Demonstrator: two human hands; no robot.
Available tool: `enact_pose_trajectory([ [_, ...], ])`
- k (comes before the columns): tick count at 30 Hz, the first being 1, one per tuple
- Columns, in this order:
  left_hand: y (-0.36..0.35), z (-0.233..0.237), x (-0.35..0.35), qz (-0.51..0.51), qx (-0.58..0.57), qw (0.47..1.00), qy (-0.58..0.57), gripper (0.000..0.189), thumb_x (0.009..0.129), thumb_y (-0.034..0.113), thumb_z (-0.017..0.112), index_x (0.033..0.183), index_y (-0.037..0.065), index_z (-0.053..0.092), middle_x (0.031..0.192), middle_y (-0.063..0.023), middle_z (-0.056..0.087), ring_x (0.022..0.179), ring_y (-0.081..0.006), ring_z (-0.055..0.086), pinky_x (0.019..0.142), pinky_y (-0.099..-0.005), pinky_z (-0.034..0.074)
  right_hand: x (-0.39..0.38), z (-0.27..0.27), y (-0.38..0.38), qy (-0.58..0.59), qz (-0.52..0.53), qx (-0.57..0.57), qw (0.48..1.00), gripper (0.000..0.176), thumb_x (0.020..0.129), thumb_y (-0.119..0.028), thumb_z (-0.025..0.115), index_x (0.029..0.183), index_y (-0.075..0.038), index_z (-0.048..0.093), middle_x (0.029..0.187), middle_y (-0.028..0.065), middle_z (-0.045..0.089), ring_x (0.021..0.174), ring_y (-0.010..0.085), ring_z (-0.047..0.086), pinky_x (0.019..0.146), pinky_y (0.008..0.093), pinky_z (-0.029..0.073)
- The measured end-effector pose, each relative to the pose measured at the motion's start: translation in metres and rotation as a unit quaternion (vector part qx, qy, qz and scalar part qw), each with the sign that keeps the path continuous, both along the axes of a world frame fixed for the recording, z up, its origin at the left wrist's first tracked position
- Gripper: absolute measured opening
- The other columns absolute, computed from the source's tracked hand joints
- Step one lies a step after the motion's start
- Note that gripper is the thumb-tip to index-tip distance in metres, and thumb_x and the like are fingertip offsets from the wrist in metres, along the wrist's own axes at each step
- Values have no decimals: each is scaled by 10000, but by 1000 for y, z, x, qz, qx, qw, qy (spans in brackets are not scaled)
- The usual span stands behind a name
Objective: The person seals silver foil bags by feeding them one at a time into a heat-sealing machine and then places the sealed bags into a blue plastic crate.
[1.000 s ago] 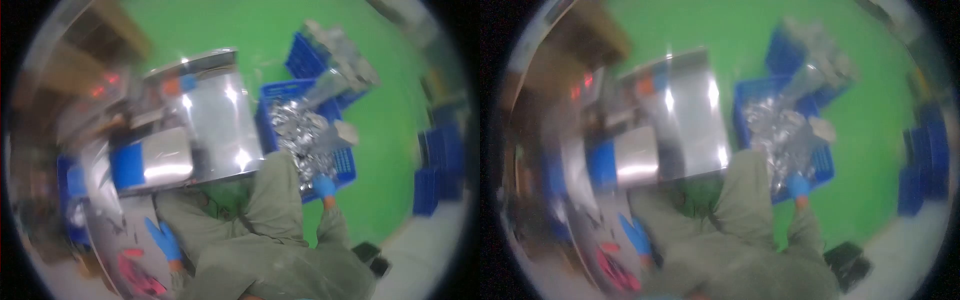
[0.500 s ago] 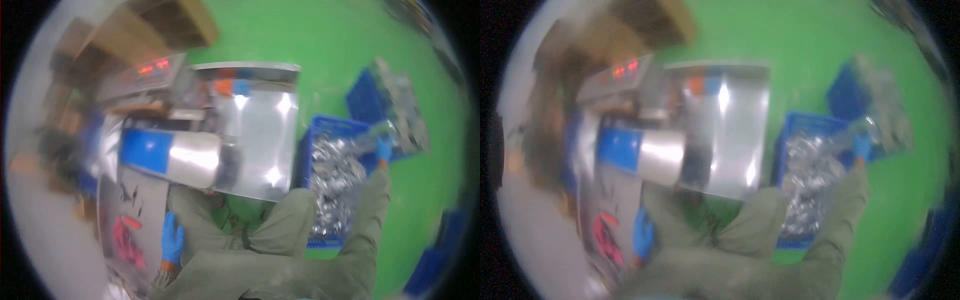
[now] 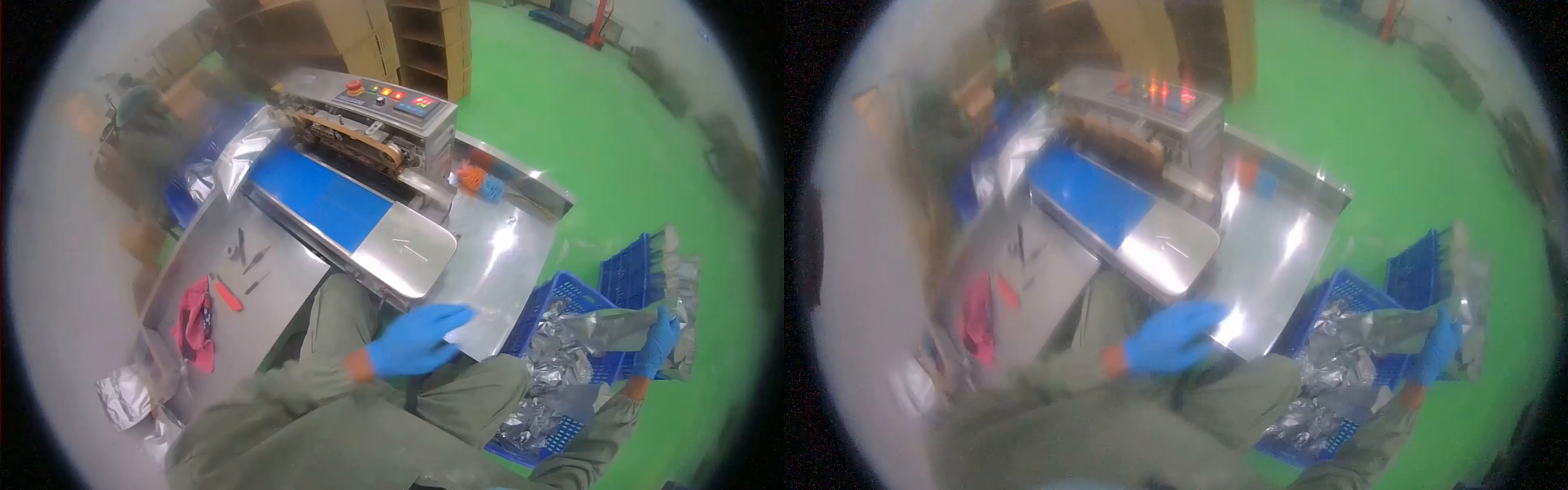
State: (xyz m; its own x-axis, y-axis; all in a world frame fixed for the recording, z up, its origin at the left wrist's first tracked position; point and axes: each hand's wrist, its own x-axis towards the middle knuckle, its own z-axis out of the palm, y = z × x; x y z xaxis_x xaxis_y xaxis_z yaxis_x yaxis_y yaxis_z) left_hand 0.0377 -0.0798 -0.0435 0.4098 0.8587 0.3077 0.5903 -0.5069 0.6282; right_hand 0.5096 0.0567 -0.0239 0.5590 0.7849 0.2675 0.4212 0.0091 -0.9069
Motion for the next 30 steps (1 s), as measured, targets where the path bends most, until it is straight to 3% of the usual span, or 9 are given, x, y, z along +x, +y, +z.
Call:
enact_pose_trajectory([
  [3, 44, 14, 63, -18, 30, 997, -72, 809, 767, 285, 664, 1412, 16, 255, 1361, -230, 371, 1208, -383, 413, 1003, -430, 351, -65, 64, -25, 60, 22, 37, 997, 286, 879, -184, 572, 1034, 55, 596, 845, 36, 569, 728, 100, 505, 624, 267, 418],
  [8, 51, 23, 90, -61, -39, 989, -131, 865, 745, 301, 695, 1421, 20, 235, 1363, -242, 368, 1219, -381, 411, 1011, -410, 356, -174, 107, -79, 109, 88, 100, 985, 104, 868, -136, 607, 813, -51, 581, 671, -26, 528, 506, 40, 433, 430, 197, 320],
  [10, 35, 28, 68, -37, -211, 949, -233, 847, 717, 265, 737, 1396, 12, 300, 1277, -250, 456, 1158, -355, 480, 997, -396, 381, -215, 107, -99, 89, 134, 88, 983, 99, 856, -108, 613, 783, -56, 571, 648, -31, 516, 500, 42, 429, 423, 193, 309],
  [14, 27, -47, 43, 11, -125, 976, -180, 815, 740, 209, 724, 1407, 39, 288, 1290, -228, 469, 1143, -336, 510, 965, -367, 415, -283, 66, -107, -11, 246, -9, 969, 123, 830, -73, 635, 731, -30, 577, 664, -31, 539, 575, 25, 465, 479, 192, 346],
  [16, 21, -53, 37, 35, -171, 945, -277, 743, 767, 189, 706, 1385, 26, 326, 1289, -186, 494, 1122, -268, 534, 964, -366, 415, -308, 43, -112, -14, 303, -58, 951, 71, 836, -67, 624, 795, -11, 608, 657, -37, 535, 581, 26, 461, 493, 201, 358],
  [21, 26, -49, 34, 33, -230, 908, -348, 406, 842, 156, 607, 1206, 4, 506, 1093, -120, 608, 985, -224, 582, 862, -350, 462, -280, 50, -112, 60, 308, -59, 948, 219, 879, -46, 545, 1082, 1, 614, 723, -19, 574, 621, 49, 493, 533, 202, 389],
  [24, 29, -45, 34, 41, -189, 928, -317, 396, 851, 171, 598, 1208, 17, 521, 1085, -140, 617, 978, -242, 599, 856, -340, 469, -231, 38, -78, 63, 143, 136, 978, 340, 902, -64, 517, 1233, 12, 525, 912, 28, 624, 787, 97, 564, 672, 222, 449],
  [26, 28, -34, 34, 70, -86, 968, -225, 398, 856, 195, 588, 1216, 37, 527, 1082, -173, 612, 944, -325, 610, 804, -360, 492, -198, -11, -50, 110, 298, 35, 948, 378, 862, -103, 554, 1223, 11, 536, 1177, 96, 586, 1073, 167, 532, 935, 299, 411],
  [30, 20, -26, 33, 103, -55, 984, -137, 348, 851, 178, 578, 1169, 37, 556, 1044, -172, 618, 920, -351, 601, 782, -385, 495, -215, -6, -47, 54, 408, -150, 899, 343, 827, -83, 586, 1159, 6, 581, 1085, 65, 616, 987, 177, 564, 887, 297, 443],
])
